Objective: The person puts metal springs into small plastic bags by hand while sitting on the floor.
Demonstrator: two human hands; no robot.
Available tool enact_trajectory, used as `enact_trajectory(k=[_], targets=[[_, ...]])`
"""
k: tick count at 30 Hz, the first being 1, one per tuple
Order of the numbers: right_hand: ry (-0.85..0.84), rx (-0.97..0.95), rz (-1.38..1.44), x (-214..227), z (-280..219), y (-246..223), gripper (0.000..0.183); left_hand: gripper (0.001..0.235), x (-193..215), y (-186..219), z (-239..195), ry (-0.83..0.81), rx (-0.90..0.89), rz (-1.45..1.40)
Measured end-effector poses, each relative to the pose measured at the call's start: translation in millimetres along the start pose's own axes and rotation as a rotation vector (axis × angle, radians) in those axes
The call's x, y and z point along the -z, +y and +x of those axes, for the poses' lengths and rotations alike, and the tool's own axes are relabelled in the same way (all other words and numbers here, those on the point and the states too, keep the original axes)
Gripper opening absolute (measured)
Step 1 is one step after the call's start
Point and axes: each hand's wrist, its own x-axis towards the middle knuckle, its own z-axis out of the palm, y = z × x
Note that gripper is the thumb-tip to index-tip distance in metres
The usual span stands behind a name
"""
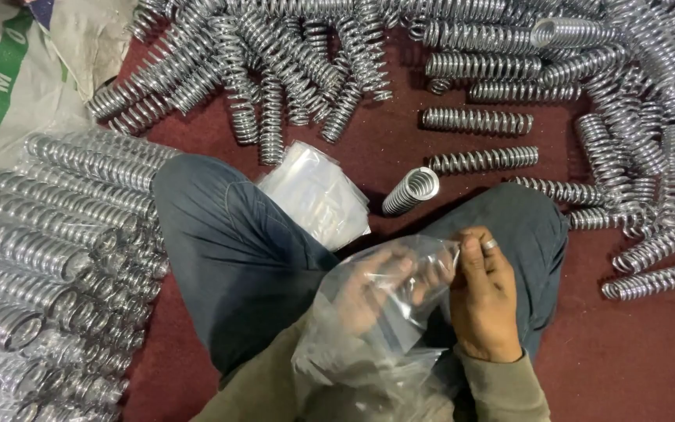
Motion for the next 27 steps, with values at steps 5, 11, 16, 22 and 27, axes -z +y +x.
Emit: enact_trajectory(k=[5,11,16,22,27], targets=[[-0.173,-0.038,-0.188,-8,9,-1,0.018,0.045,-5,45,23,0.115,-0.172,0.463],[-0.123,0.265,-0.818,-10,74,-38,0.011,0.031,7,56,72,0.201,-0.357,0.410],[-0.154,0.040,-0.871,8,127,-1,0.024,0.064,63,28,130,0.617,0.052,0.713],[-0.234,-0.041,-1.155,39,131,70,0.032,0.027,202,-57,134,0.391,-0.371,1.379],[0.078,-0.279,-1.213,97,154,141,0.047,0.057,88,-17,117,0.831,0.060,1.485]])
